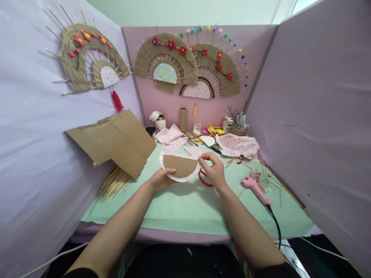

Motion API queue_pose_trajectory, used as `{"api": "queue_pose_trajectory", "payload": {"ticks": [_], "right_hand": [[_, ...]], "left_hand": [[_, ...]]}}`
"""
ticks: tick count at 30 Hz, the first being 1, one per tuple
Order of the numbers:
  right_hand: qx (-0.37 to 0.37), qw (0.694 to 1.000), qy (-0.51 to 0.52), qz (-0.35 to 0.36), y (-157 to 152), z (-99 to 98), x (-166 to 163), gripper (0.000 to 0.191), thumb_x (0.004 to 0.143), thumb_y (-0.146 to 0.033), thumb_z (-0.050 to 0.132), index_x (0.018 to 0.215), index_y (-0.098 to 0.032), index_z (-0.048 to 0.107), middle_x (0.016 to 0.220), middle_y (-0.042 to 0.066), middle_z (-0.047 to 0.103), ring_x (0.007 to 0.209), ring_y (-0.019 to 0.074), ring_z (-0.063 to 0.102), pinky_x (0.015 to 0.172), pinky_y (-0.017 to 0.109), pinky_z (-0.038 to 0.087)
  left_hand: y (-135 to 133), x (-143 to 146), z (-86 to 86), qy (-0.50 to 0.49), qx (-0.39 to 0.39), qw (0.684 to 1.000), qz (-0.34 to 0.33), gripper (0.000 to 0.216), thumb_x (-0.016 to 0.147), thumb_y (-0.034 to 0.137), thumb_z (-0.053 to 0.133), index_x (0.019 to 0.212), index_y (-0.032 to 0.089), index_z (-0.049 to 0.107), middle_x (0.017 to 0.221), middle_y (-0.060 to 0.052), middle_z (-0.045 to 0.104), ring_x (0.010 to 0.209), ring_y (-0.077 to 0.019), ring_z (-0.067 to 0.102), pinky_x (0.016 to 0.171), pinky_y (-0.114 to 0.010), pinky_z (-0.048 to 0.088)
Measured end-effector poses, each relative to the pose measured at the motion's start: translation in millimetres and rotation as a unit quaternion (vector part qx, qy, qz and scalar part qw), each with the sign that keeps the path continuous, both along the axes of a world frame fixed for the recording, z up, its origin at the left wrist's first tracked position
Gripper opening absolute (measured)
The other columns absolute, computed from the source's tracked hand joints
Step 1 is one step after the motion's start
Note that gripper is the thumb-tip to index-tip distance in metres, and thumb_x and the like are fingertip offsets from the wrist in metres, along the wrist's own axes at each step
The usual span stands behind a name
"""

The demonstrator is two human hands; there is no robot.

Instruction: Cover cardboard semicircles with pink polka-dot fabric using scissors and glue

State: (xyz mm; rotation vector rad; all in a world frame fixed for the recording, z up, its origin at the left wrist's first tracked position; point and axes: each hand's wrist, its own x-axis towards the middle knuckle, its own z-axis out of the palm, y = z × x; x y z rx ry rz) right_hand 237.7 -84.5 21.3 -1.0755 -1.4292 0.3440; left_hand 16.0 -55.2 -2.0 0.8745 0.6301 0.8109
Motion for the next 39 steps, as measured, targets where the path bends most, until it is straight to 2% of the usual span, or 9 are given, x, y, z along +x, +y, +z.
{"api": "queue_pose_trajectory", "payload": {"ticks": [5, 9, 15, 18, 21, 25, 30, 35, 39], "right_hand": [[0.034, 0.999, -0.012, -0.023, 0, -2.4, -2, 0.015, 0.082, -0.030, 0.056, 0.079, -0.020, 0.067, 0.086, 0.007, 0.064, 0.086, 0.0197, 0.058, 0.079, 0.036, 0.047], [0.058, 0.998, 0.003, -0.009, 0, -5.5, -3, 0.015, 0.082, -0.030, 0.060, 0.090, -0.024, 0.070, 0.097, 0.008, 0.064, 0.096, 0.0206, 0.058, 0.080, 0.036, 0.048], [0.062, 0.990, 0.093, 0.082, 4, -11.8, -5, 0.015, 0.079, -0.030, 0.064, 0.093, -0.027, 0.070, 0.106, 0.006, 0.061, 0.104, 0.0211, 0.057, 0.089, 0.040, 0.047], [0.043, 0.988, 0.114, 0.094, 5, -12.0, -5, 0.013, 0.077, -0.031, 0.066, 0.089, -0.026, 0.070, 0.107, 0.007, 0.061, 0.105, 0.0218, 0.057, 0.087, 0.040, 0.048], [0.039, 0.987, 0.123, 0.099, 4, -9.8, -4, 0.010, 0.077, -0.031, 0.066, 0.085, -0.025, 0.069, 0.105, 0.007, 0.061, 0.103, 0.0215, 0.057, 0.087, 0.039, 0.048], [0.033, 0.987, 0.121, 0.096, 3, -8.0, -6, 0.011, 0.078, -0.031, 0.065, 0.086, -0.023, 0.067, 0.107, 0.007, 0.060, 0.104, 0.0207, 0.056, 0.083, 0.035, 0.049], [-0.070, 0.983, 0.161, 0.047, 9, -15.2, -10, 0.043, 0.068, -0.038, 0.072, 0.104, -0.021, 0.057, 0.106, 0.007, 0.059, 0.092, 0.0187, 0.057, 0.075, 0.033, 0.050], [-0.168, 0.947, 0.185, 0.201, 11, -23.7, -14, 0.032, 0.069, -0.041, 0.071, 0.091, -0.018, 0.065, 0.088, 0.004, 0.068, 0.086, 0.0205, 0.061, 0.083, 0.037, 0.048], [-0.142, 0.938, 0.267, 0.171, 8, -18.1, -11, 0.033, 0.071, -0.040, 0.070, 0.096, -0.019, 0.067, 0.090, 0.003, 0.070, 0.083, 0.0208, 0.063, 0.079, 0.036, 0.049]], "left_hand": [[-4, 7, -0.9, 0.015, 0.046, 0.999, 0.024, 0.055, 0.073, 0.016, 0.066, 0.126, 0.021, 0.052, 0.121, -0.010, 0.063, 0.104, -0.0278, 0.062, 0.087, -0.047, 0.050], [-5, 13, -3.9, 0.073, 0.155, 0.984, 0.041, 0.046, 0.076, 0.028, 0.068, 0.120, 0.019, 0.059, 0.124, -0.010, 0.061, 0.112, -0.0298, 0.057, 0.093, -0.049, 0.046], [-6, 13, -3.3, 0.196, 0.368, 0.907, 0.062, 0.044, 0.083, 0.044, 0.057, 0.122, 0.024, 0.060, 0.124, -0.008, 0.061, 0.115, -0.0275, 0.056, 0.102, -0.042, 0.039], [-8, 11, -2.1, 0.218, 0.430, 0.873, 0.077, 0.045, 0.084, 0.044, 0.054, 0.124, 0.025, 0.059, 0.133, -0.006, 0.055, 0.125, -0.0254, 0.047, 0.110, -0.038, 0.029], [-10, 10, -2.4, 0.213, 0.454, 0.862, 0.077, 0.046, 0.084, 0.044, 0.055, 0.125, 0.025, 0.058, 0.136, -0.004, 0.052, 0.129, -0.0244, 0.043, 0.113, -0.038, 0.024], [-10, 13, -4.0, 0.200, 0.417, 0.883, 0.080, 0.045, 0.083, 0.046, 0.056, 0.123, 0.024, 0.060, 0.133, -0.006, 0.054, 0.125, -0.0267, 0.048, 0.111, -0.040, 0.029], [-6, 19, -5.8, 0.127, 0.274, 0.953, 0.019, 0.048, 0.084, 0.044, 0.056, 0.125, 0.019, 0.056, 0.123, -0.011, 0.061, 0.117, -0.0301, 0.054, 0.099, -0.046, 0.041], [-7, 18, -8.2, 0.027, 0.173, 0.983, -0.047, 0.050, 0.082, 0.037, 0.062, 0.128, 0.019, 0.053, 0.133, -0.014, 0.053, 0.115, -0.0330, 0.056, 0.098, -0.050, 0.038], [-4, 10, -3.0, -0.002, 0.124, 0.983, -0.136, 0.062, 0.076, 0.032, 0.068, 0.134, 0.022, 0.047, 0.138, -0.014, 0.048, 0.118, -0.0313, 0.053, 0.102, -0.047, 0.033]]}}
